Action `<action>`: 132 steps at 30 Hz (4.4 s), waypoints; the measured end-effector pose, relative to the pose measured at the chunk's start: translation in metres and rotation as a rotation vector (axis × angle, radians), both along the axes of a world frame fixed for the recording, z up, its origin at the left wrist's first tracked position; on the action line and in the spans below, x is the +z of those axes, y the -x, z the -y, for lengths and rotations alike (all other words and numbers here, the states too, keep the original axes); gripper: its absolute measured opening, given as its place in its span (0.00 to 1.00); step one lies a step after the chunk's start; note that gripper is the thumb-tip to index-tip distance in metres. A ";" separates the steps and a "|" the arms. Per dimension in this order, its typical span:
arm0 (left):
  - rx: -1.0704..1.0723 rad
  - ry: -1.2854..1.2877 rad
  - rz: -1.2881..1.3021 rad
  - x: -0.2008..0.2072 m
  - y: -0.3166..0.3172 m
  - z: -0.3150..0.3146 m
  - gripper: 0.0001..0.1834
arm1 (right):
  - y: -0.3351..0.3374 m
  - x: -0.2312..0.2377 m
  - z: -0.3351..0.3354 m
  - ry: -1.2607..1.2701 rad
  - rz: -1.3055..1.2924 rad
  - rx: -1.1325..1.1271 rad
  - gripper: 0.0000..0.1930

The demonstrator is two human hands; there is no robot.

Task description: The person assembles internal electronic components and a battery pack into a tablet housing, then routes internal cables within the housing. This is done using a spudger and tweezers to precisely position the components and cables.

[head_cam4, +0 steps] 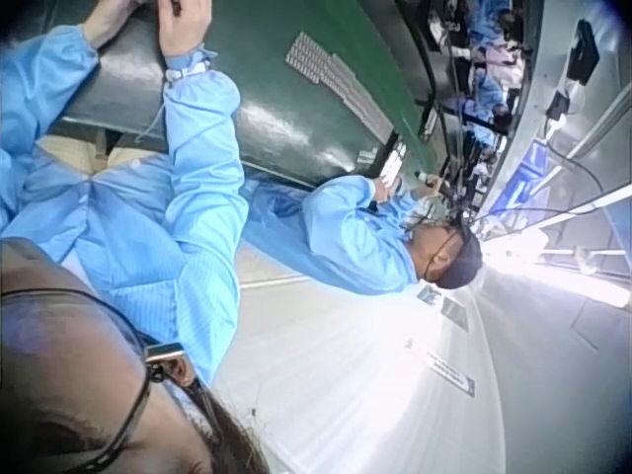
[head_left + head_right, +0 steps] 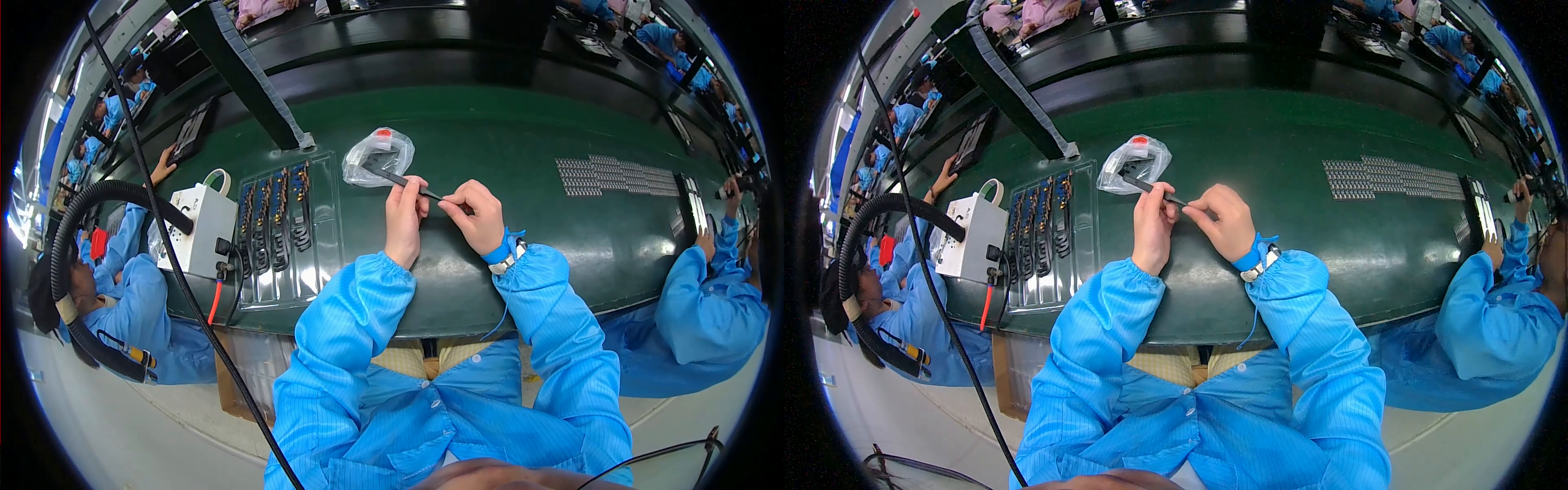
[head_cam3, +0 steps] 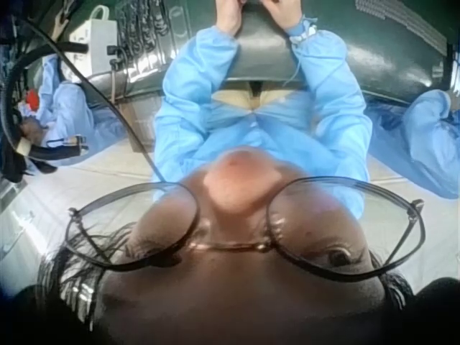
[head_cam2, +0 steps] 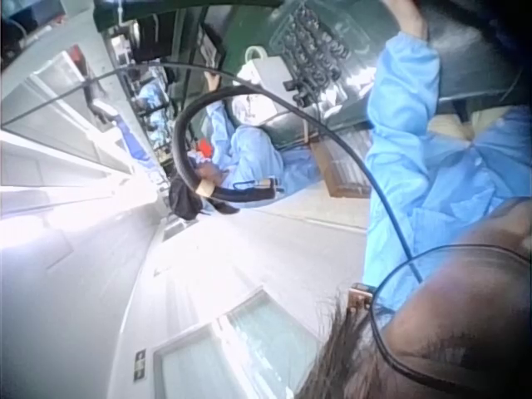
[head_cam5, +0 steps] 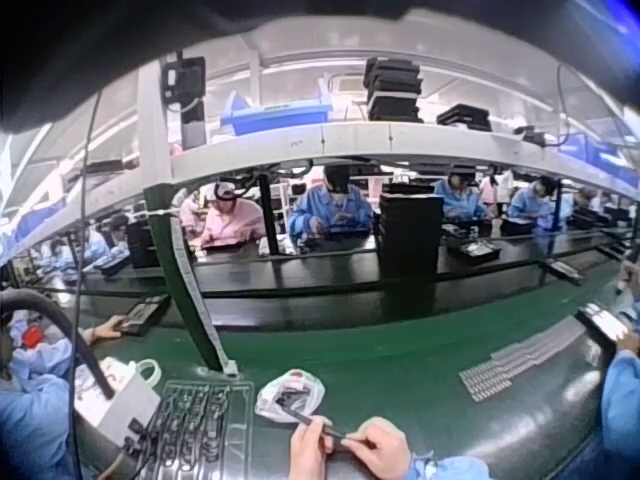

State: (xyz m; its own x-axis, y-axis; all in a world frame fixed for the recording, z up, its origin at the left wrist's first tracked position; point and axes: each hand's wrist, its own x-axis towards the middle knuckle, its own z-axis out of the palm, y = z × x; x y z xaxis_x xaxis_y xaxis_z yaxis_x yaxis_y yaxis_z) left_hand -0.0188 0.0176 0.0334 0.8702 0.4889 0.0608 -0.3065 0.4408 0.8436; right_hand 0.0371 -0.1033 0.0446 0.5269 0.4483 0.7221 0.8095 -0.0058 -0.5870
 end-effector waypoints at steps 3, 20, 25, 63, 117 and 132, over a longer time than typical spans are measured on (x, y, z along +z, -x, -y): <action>-0.004 -0.005 -0.003 0.001 0.001 0.000 0.09 | 0.003 0.003 -0.001 -0.016 -0.063 0.006 0.06; 0.051 0.027 -0.004 -0.001 -0.003 0.000 0.10 | 0.004 0.005 -0.003 -0.007 -0.027 -0.019 0.07; 0.042 0.061 0.002 0.002 -0.002 0.002 0.10 | 0.001 0.001 -0.002 -0.016 0.016 -0.025 0.07; 0.041 0.040 -0.002 -0.002 -0.002 -0.001 0.10 | 0.002 0.003 -0.005 -0.026 0.005 -0.008 0.08; 0.036 0.054 -0.023 -0.002 -0.001 -0.003 0.13 | 0.007 0.004 -0.003 0.024 -0.126 0.046 0.08; 0.033 0.030 0.007 0.002 0.000 -0.001 0.12 | 0.012 0.008 -0.005 -0.042 -0.227 0.005 0.05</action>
State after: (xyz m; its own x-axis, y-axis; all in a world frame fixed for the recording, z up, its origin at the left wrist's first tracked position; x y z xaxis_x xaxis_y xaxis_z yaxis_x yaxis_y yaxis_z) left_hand -0.0183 0.0190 0.0350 0.8531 0.5192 0.0517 -0.3273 0.4554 0.8280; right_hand 0.0252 -0.0982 0.0521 0.6758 0.4234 0.6033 0.6564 0.0266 -0.7540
